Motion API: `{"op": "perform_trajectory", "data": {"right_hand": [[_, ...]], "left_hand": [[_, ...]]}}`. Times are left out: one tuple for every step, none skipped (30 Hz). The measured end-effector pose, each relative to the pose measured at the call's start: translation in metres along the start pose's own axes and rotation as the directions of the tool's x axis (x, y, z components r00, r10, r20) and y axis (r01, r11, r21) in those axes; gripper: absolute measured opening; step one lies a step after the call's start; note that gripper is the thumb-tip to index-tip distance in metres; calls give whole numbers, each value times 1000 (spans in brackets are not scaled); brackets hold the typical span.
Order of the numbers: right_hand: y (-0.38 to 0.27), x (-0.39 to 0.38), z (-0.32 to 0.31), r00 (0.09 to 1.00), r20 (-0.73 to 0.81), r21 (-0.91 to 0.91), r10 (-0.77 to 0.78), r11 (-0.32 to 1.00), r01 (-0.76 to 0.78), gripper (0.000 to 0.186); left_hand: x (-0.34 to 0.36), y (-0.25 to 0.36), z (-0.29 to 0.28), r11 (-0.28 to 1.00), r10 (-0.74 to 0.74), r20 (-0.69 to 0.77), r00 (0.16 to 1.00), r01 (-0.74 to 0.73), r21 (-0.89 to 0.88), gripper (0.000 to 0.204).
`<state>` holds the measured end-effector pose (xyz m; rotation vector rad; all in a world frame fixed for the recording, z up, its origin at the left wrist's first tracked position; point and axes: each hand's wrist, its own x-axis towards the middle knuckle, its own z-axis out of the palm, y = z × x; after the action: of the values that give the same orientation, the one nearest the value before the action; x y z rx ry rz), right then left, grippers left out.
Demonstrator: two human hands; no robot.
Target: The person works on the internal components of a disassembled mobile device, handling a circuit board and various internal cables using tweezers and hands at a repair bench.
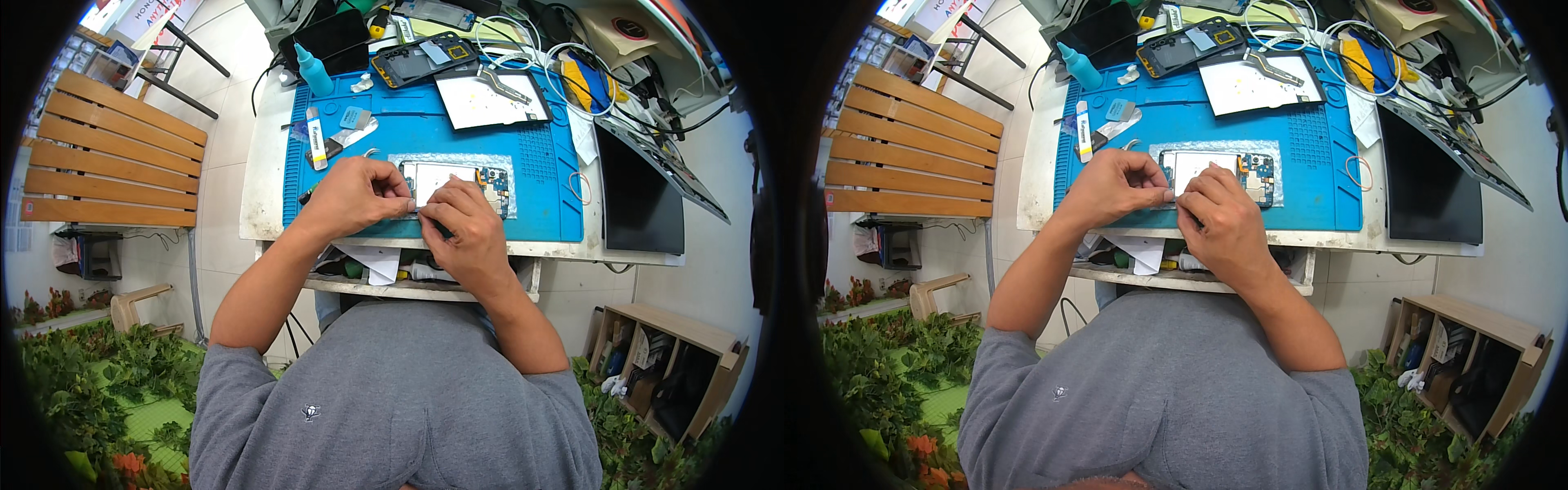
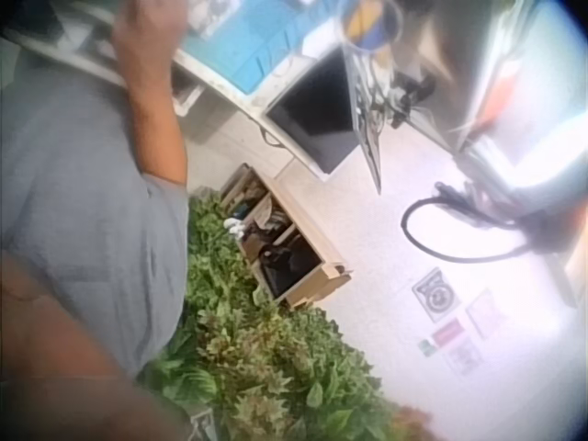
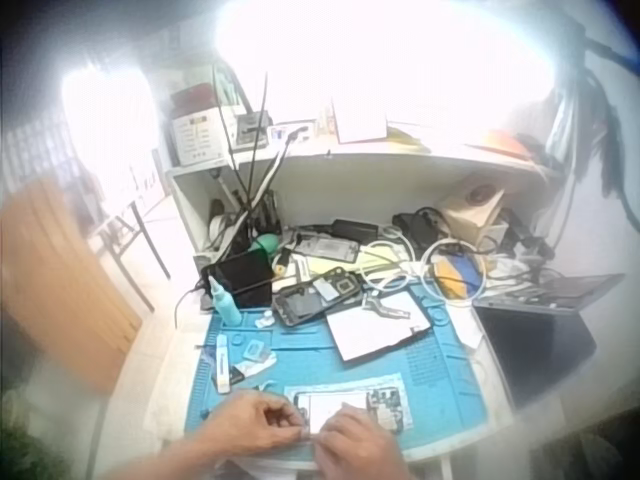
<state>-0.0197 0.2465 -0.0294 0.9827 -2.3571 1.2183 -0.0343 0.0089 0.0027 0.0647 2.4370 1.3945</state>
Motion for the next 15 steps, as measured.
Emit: {"op": "perform_trajectory", "data": {"right_hand": [[0, 0, 0, 1000, 1, 0, 0, 1000, 0, 13], [0, 0, 0, 1000, 1, 1, 1, 1000, -1, 13], [0, 0, 0, 1000, 1, 2, 2, 1000, -2, 13], [0, -1, 0, 1000, 1, 2, 3, 1000, -3, 13], [0, 0, 0, 1000, 4, 4, 5, 1000, -5, 13], [1, 0, -1, 1000, 6, 7, 8, 1000, -8, 13], [1, 0, -2, 1000, 6, 8, 8, 1000, -8, 13], [1, 0, -3, 1000, 18, 7, 6, 1000, -6, 14], [2, 0, -5, 1000, 30, 7, 4, 1000, -4, 15], [2, 0, -6, 1000, 31, 7, 4, 1000, -4, 15], [4, 1, -8, 999, 52, 5, -9, 1000, 8, 15], [5, 1, -10, 997, 73, 2, -20, 1000, 20, 15], [6, 2, -12, 997, 74, 1, -19, 1000, 19, 15], [6, 2, -14, 995, 97, -5, -23, 1000, 23, 15], [6, 3, -17, 993, 119, -12, -25, 1000, 27, 15]], "left_hand": [[0, -2, 1, 1000, 5, -6, 1000, -5, -6, 18], [0, -3, 2, 1000, 4, -6, 1000, -4, -6, 18], [0, -4, 3, 1000, 12, -15, 1000, -12, 4, 17], [0, -4, 4, 1000, 21, -24, 1000, -20, 14, 17], [0, -3, 5, 1000, 20, -23, 1000, -20, 14, 17], [-1, 0, 5, 999, 32, -25, 999, -31, 35, 17], [-1, 1, 5, 997, 44, -27, 999, -43, 56, 17], [-1, 1, 5, 998, 44, -27, 999, -42, 56, 17], [-2, 1, 6, 998, 46, -30, 998, -45, 47, 17], [-3, 1, 7, 998, 49, -32, 998, -47, 38, 16], [-4, 2, 8, 998, 48, -32, 998, -47, 38, 16], [-5, 2, 10, 999, 34, -54, 998, -32, 27, 17], [-6, 3, 11, 1000, 19, -76, 997, -18, 16, 18], [-7, 4, 14, 1000, 19, -76, 997, -18, 16, 18], [-8, 5, 16, 999, 34, -102, 994, -30, 38, 18]]}}
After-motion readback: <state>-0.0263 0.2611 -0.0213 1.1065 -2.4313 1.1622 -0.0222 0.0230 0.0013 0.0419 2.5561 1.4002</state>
